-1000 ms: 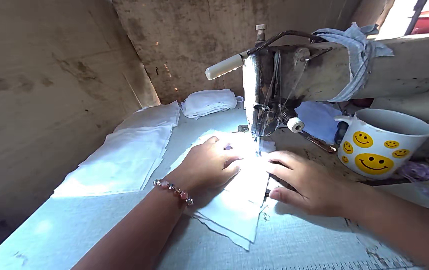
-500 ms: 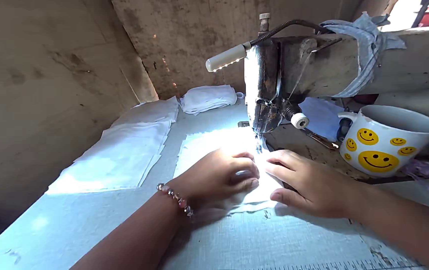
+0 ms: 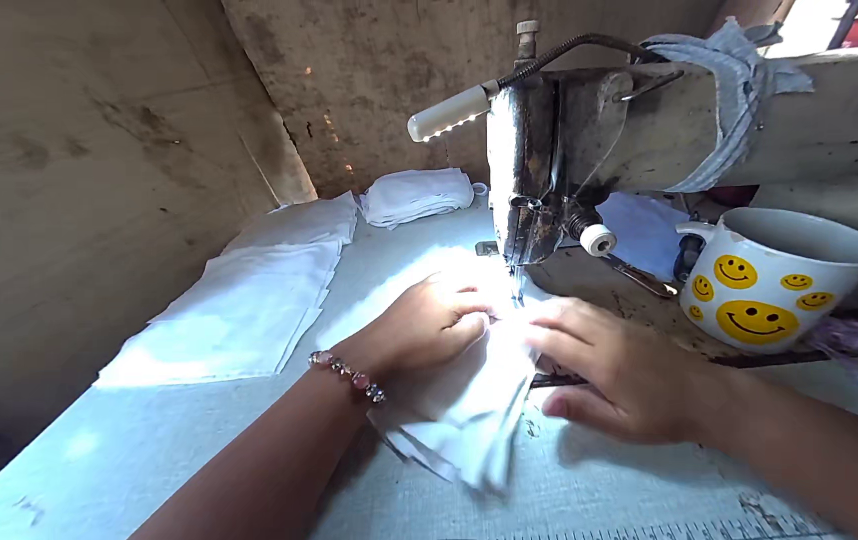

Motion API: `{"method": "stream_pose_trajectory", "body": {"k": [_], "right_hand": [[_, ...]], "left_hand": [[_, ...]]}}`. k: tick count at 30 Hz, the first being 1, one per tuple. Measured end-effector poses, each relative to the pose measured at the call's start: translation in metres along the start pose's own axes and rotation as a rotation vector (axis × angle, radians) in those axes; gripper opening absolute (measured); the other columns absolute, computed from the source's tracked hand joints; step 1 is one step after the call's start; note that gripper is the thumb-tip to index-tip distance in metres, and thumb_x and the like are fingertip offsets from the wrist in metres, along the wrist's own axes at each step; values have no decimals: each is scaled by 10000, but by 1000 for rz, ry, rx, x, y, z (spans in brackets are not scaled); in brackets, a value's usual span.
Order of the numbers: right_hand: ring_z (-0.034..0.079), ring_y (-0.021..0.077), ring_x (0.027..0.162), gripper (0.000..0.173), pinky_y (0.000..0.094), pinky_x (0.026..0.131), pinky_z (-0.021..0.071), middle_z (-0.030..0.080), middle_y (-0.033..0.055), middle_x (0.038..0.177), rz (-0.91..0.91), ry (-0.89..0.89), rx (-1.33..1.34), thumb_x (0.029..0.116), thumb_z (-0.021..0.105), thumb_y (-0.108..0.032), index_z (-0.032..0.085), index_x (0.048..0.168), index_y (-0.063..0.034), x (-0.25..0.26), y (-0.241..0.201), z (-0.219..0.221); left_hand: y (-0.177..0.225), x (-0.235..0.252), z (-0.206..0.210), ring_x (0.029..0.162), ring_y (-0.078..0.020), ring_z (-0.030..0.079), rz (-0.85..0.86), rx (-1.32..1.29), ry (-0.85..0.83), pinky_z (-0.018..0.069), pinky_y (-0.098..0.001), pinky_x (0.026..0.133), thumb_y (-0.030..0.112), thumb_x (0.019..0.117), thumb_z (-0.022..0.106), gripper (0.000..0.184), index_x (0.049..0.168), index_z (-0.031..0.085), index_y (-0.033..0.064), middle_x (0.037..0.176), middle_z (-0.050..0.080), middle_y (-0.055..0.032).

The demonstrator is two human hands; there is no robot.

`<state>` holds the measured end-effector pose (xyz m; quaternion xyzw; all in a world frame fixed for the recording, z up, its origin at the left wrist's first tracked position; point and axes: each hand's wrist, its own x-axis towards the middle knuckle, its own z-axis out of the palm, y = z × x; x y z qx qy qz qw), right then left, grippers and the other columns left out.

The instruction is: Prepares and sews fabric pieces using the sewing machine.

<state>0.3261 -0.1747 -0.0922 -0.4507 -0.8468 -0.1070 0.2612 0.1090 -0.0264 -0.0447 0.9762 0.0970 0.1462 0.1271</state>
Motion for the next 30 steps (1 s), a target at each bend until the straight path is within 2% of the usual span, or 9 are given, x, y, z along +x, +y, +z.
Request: {"method": "stream_pose_trajectory", "body": {"k": [3, 6, 9, 12, 15, 17, 21, 25, 30], "right_hand": [[666, 246, 1136, 659, 371, 954, 535, 708, 124, 1184, -93, -42, 78, 1075, 280, -570, 665, 1255, -66, 2, -4, 0], [672, 228, 1139, 652, 363, 958, 546, 723, 102, 1166, -26, -58, 67, 1070, 301, -567, 704, 1191, -69, 0, 4, 0], [655, 217, 1181, 667, 355, 982, 536, 715, 101, 1201, 48, -73, 47, 1066, 307, -571, 715, 1195, -60, 0, 9, 0], [651, 217, 1177, 646, 339, 993, 525, 713, 98, 1187, 14, -9, 6, 1068, 308, -563, 698, 1237, -75, 1, 5, 2], [658, 234, 1169, 656, 345, 985, 527, 703, 123, 1218, -75, -7, 37, 1076, 296, -566, 650, 1307, -65, 3, -6, 1], [673, 239, 1127, 658, 358, 951, 540, 711, 126, 1193, -56, -36, 60, 1068, 314, -568, 673, 1254, -49, 4, -7, 2], [671, 205, 1120, 655, 341, 970, 534, 728, 89, 1123, 31, -19, 44, 1060, 326, -569, 720, 1141, -51, 4, 3, 3], [662, 171, 1153, 639, 327, 1002, 518, 730, 54, 1147, 105, -50, -1, 1047, 336, -564, 737, 1150, -77, 6, 10, -3], [631, 182, 1206, 617, 355, 1034, 493, 711, 49, 1199, 183, -75, -29, 1039, 354, -552, 736, 1165, -84, 7, 13, -8]], "left_hand": [[6, 0, 0, 1037, -146, 624, -16, 21, 26, 482, -363, 928, 169, 968, 457, 354, 1036, 799, 111, 995, 702, -26], [8, -2, -1, 1093, -159, 617, -96, 2, 21, 487, -416, 951, 162, 934, 516, 342, 1157, 774, 133, 1086, 702, -22], [2, -8, 0, 878, 54, 628, -109, -230, 46, 518, -176, 765, 170, 893, 618, 184, 1005, 756, 122, 962, 731, 84], [3, -7, -3, 777, 111, 595, -179, -367, -120, 478, -114, 696, 158, 964, 610, 183, 1020, 772, 94, 906, 735, 83], [9, 0, -6, 725, 20, 575, -271, -236, -150, 468, -215, 684, 181, 973, 617, 186, 1008, 784, 108, 797, 695, 45], [9, 5, -4, 716, -53, 572, -258, -126, -139, 463, -306, 678, 219, 980, 608, 200, 992, 785, 125, 755, 667, 30], [1, 9, 6, 974, -183, 649, -120, 56, -31, 495, -485, 807, 278, 956, 592, 221, 936, 780, 163, 956, 709, 8], [7, 12, 8, 969, -202, 646, -112, 196, 12, 485, -500, 790, 332, 959, 598, 230, 963, 793, 210, 948, 699, 12], [11, 14, 8, 1018, -220, 659, -124, 216, 19, 484, -499, 838, 336, 984, 536, 315, 996, 808, 178, 1017, 727, -27]]}}
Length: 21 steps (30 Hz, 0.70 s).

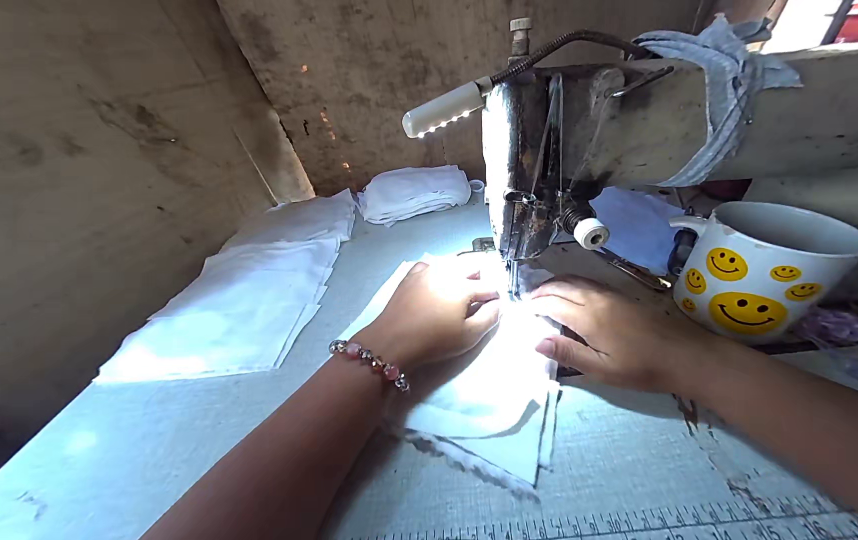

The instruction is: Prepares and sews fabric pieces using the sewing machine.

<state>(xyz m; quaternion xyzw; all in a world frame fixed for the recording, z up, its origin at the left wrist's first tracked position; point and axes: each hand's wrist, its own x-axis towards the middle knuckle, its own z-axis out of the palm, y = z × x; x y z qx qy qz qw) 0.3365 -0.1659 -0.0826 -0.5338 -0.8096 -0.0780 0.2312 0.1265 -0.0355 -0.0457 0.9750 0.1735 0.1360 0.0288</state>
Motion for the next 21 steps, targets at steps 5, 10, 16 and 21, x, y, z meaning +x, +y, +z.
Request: {"method": "stream_pose_trajectory", "body": {"k": [5, 10, 16, 21], "right_hand": [[642, 212, 1218, 669, 356, 1033, 507, 713, 100, 1222, -195, 55, 103, 1063, 307, -578, 698, 1226, -60, -2, -11, 8], [658, 171, 1125, 610, 301, 966, 523, 727, 63, 1118, -137, 36, 154, 1052, 361, -547, 728, 1157, -71, 1, -8, 6], [651, 148, 1136, 604, 286, 978, 514, 724, 52, 1131, -107, 25, 140, 1040, 387, -553, 733, 1166, -74, 0, -6, 5], [650, 119, 1101, 579, 255, 934, 525, 717, 32, 1113, -105, 47, 119, 1023, 419, -560, 740, 1152, -96, -2, -6, 6]], "left_hand": [[5, 1, 1, 1011, -259, 661, -80, -27, 7, 496, -512, 858, 310, 973, 573, 282, 992, 804, 150, 999, 717, -66], [1, -2, 19, 1054, -251, 632, -113, -167, 202, 494, -493, 905, 263, 928, 670, 228, 1044, 797, 113, 1062, 692, -79], [-2, -7, 6, 852, -89, 675, -44, -231, 50, 535, -330, 767, 105, 955, 635, 181, 947, 812, 144, 894, 749, 12], [2, -5, 5, 881, -148, 681, -24, -142, 70, 530, -388, 771, 109, 935, 632, 168, 875, 789, 113, 890, 737, -8]]}}
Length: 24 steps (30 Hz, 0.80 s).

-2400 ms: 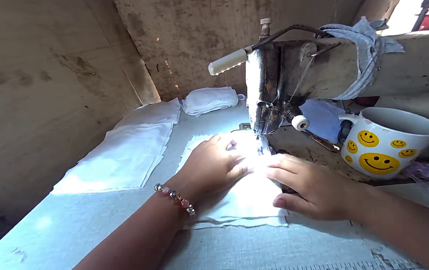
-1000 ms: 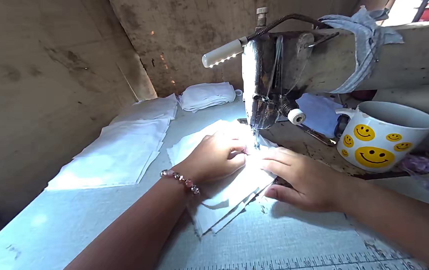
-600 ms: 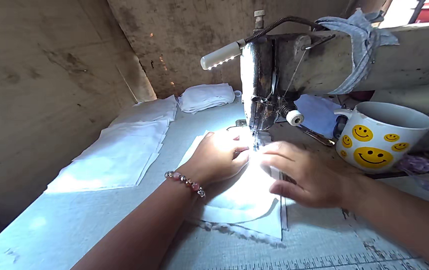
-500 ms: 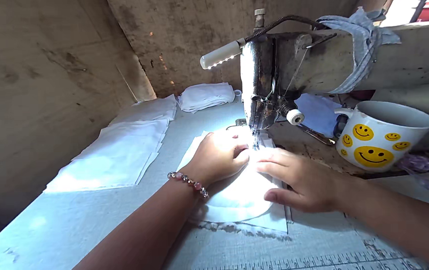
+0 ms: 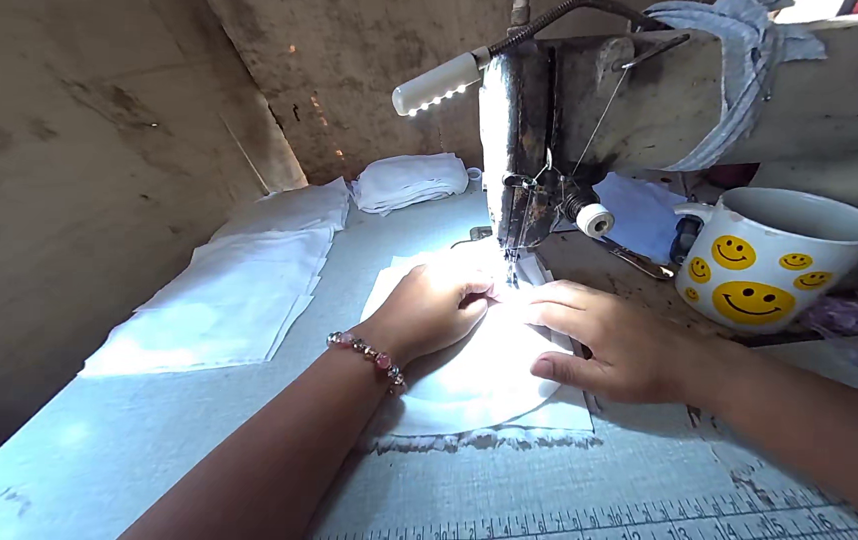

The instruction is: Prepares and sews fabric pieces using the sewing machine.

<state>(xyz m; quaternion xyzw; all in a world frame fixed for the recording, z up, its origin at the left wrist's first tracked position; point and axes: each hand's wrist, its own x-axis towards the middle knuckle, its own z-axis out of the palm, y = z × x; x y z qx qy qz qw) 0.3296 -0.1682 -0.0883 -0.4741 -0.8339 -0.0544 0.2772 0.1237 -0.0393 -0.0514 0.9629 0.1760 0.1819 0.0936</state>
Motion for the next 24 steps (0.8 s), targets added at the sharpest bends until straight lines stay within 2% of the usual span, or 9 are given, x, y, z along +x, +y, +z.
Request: {"method": "stream_pose_trajectory", "body": {"k": [3, 9, 11, 13, 17, 20, 24], "right_hand": [[634, 142, 1175, 605, 273, 973, 516, 703, 51, 1202, -14, -1, -30, 1022, 400, -583, 738, 1165, -102, -3, -1, 1], [599, 181, 1290, 661, 314, 1084, 462, 699, 65, 1296, -35, -34, -50, 1036, 354, -598, 716, 1213, -74, -5, -3, 2], [601, 195, 1284, 667, 331, 1072, 473, 695, 77, 1283, -21, -47, -46, 1029, 352, -608, 715, 1206, -77, -6, -3, 1], [606, 198, 1271, 673, 339, 1050, 488, 691, 82, 1280, -13, -47, -51, 1022, 349, -619, 718, 1197, -84, -6, -4, 2], [607, 180, 1270, 670, 319, 1070, 472, 703, 69, 1267, -41, -18, -46, 1038, 334, -612, 705, 1189, -75, -8, -1, 5], [638, 168, 1192, 639, 302, 1022, 498, 725, 57, 1163, -7, 8, -55, 1049, 334, -586, 714, 1142, -81, -6, 0, 6], [641, 164, 1178, 649, 291, 979, 521, 711, 54, 1166, 63, 4, -100, 1036, 329, -597, 713, 1178, -94, -3, -2, 4]], "left_hand": [[-3, 0, 3, 859, -146, 692, 48, 5, 42, 543, -375, 745, 91, 909, 627, 170, 860, 789, 106, 896, 745, -10], [-5, -4, 1, 794, -126, 666, 5, -24, 24, 518, -365, 720, 117, 933, 642, 174, 880, 806, 134, 813, 727, -3], [-7, -3, 2, 799, -95, 664, 21, -19, 33, 523, -336, 724, 123, 927, 627, 192, 906, 814, 160, 826, 731, 24], [-6, -3, 2, 817, -114, 666, 28, -34, 29, 521, -354, 735, 109, 931, 622, 190, 899, 808, 131, 851, 734, 4], [-10, -2, 4, 987, -143, 691, 60, -41, 23, 549, -377, 846, 113, 925, 608, 206, 938, 812, 130, 985, 752, -7], [-9, 0, 5, 1047, -158, 675, 70, -38, 35, 539, -394, 903, 119, 935, 601, 211, 961, 810, 119, 1050, 741, -15], [-6, 1, 6, 1007, -133, 658, -10, -36, 47, 534, -371, 876, 144, 942, 602, 203, 944, 803, 112, 1016, 719, -6]]}}
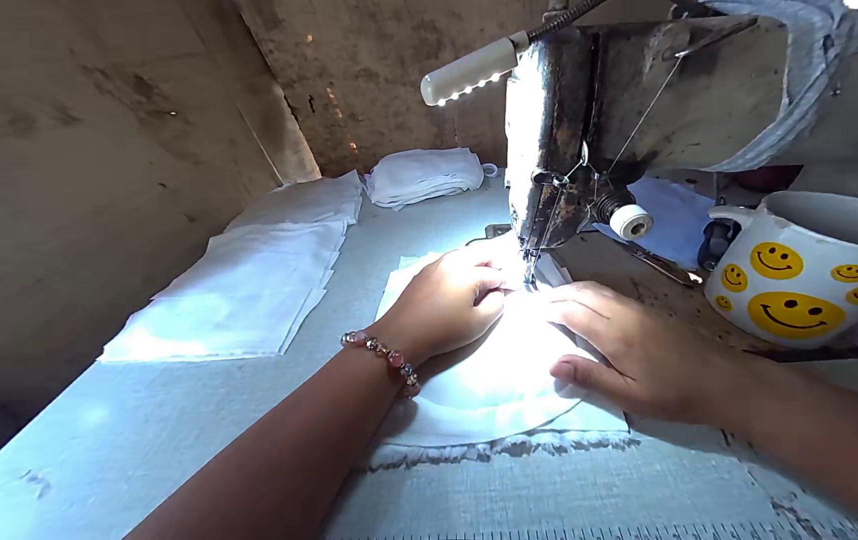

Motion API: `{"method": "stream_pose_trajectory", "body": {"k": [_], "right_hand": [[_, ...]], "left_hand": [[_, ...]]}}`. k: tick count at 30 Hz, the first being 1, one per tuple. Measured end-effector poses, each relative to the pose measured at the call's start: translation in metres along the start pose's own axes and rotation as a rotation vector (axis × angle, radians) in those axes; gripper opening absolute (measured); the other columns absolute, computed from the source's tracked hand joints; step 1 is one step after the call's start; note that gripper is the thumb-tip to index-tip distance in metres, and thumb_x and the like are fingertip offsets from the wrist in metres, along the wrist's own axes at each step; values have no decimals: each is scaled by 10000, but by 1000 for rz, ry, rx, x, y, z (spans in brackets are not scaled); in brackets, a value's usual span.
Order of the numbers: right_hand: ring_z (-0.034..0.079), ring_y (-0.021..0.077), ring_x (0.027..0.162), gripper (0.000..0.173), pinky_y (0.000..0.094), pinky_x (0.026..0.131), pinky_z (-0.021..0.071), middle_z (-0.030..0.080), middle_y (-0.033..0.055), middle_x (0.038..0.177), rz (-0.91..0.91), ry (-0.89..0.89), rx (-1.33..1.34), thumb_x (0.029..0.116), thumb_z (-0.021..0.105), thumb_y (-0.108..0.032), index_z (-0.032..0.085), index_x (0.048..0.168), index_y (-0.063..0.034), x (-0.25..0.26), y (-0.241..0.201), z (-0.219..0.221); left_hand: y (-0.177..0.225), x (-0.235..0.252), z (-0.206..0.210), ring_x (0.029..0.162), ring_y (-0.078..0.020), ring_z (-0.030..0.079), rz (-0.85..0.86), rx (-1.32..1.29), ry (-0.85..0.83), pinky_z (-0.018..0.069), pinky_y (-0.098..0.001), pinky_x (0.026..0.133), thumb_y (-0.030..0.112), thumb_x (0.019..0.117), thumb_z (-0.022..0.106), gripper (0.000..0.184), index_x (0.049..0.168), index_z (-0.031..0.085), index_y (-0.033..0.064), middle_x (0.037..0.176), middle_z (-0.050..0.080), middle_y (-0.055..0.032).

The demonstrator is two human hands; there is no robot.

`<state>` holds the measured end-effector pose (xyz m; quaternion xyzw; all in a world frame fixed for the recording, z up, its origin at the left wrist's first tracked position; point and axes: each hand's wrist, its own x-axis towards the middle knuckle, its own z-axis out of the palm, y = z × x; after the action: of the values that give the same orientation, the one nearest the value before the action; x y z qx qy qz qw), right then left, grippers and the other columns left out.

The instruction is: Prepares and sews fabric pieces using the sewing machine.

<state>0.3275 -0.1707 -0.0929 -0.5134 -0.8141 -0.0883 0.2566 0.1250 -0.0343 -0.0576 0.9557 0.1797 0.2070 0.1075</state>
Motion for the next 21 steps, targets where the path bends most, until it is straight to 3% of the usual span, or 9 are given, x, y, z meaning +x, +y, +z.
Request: {"method": "stream_pose_trajectory", "body": {"k": [5, 7, 9, 12, 15, 18, 21], "right_hand": [[636, 186, 1205, 693, 326, 970, 531, 705, 64, 1212, 38, -41, -12, 1023, 312, -633, 707, 1219, -99, -3, 0, -3], [624, 163, 1216, 680, 307, 994, 514, 703, 47, 1215, 38, -45, 12, 1026, 324, -631, 699, 1235, -103, -2, 1, -3], [626, 137, 1192, 651, 279, 985, 510, 704, 32, 1182, 38, -24, 28, 1022, 347, -623, 705, 1208, -112, -1, 2, -2], [636, 131, 1176, 653, 281, 970, 521, 703, 35, 1193, 81, -40, 23, 1011, 358, -628, 709, 1213, -117, 1, 1, -5], [618, 171, 1242, 698, 337, 1024, 506, 687, 65, 1275, 78, -57, 14, 1016, 333, -635, 689, 1274, -92, 1, 0, -5], [621, 185, 1233, 687, 327, 1043, 492, 709, 67, 1217, -100, 4, 5, 1041, 312, -615, 705, 1227, -82, -1, -1, -2], [633, 147, 1180, 652, 280, 993, 509, 711, 43, 1188, -74, 16, 15, 1031, 347, -603, 716, 1200, -93, 1, 1, -1]], "left_hand": [[0, -4, -1, 917, -102, 649, -86, -122, 19, 518, -337, 832, 168, 954, 636, 169, 961, 800, 125, 944, 724, 3], [-8, -8, -1, 864, 6, 640, -26, -280, 41, 527, -212, 781, 167, 928, 639, 154, 941, 791, 144, 903, 714, 68], [-14, -10, -2, 829, 59, 657, 51, -373, -8, 543, -149, 725, 139, 885, 641, 157, 890, 798, 142, 883, 742, 91], [-15, -8, -4, 952, 37, 645, 118, -260, -85, 520, -194, 820, 183, 890, 622, 190, 900, 810, 160, 971, 745, 84], [-13, -6, -3, 957, 29, 644, 125, -196, -71, 524, -204, 823, 204, 898, 624, 190, 903, 811, 173, 980, 740, 86], [-9, -4, -5, 1011, -5, 650, 71, -154, -87, 527, -266, 859, 226, 920, 622, 198, 932, 815, 182, 1019, 745, 76], [-8, -2, -4, 1028, -21, 657, 39, -97, -99, 537, -308, 864, 249, 944, 597, 222, 960, 812, 194, 1069, 744, 78]]}}
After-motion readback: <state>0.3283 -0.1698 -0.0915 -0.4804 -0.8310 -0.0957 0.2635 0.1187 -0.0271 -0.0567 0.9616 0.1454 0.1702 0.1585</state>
